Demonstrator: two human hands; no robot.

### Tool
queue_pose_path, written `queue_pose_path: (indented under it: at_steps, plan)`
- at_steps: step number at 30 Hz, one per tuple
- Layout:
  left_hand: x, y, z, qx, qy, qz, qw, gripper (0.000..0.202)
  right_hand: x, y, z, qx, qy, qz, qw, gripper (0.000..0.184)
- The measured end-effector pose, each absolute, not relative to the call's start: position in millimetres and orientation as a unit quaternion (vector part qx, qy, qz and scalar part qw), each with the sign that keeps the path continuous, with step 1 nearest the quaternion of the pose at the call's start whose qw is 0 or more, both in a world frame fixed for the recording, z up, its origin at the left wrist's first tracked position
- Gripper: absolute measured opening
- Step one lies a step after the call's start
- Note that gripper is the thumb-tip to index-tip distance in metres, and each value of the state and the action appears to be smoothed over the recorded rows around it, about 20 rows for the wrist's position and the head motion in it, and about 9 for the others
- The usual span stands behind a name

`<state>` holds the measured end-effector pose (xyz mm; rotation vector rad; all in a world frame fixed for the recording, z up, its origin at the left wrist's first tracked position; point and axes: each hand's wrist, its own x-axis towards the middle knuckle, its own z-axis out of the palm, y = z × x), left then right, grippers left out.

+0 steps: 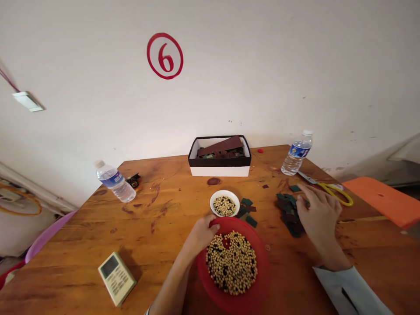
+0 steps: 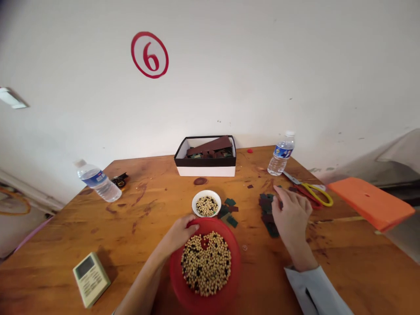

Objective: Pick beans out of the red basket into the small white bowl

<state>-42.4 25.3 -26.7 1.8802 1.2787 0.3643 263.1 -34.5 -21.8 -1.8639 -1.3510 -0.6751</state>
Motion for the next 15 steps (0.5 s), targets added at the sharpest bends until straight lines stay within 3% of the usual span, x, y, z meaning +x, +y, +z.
queue_pose_path:
  at_steps: [3, 8, 15]
  plan:
    - [-42, 25, -28, 0.74, 0.508, 0.157, 0.413, 0.015, 274, -30, -20, -0.724, -0.509, -0.272, 0.378, 0.03]
    - [-42, 24, -28, 0.737, 0.507, 0.162, 0.417, 0.014, 320, 7, 0, -0.74, -0.429, -0.123, 0.504, 0.043]
    - [-42, 25, -35, 0.727, 0.507, 0.175, 0.429, 0.014, 366, 88, 22, -0.755, -0.388, -0.046, 0.527, 0.061]
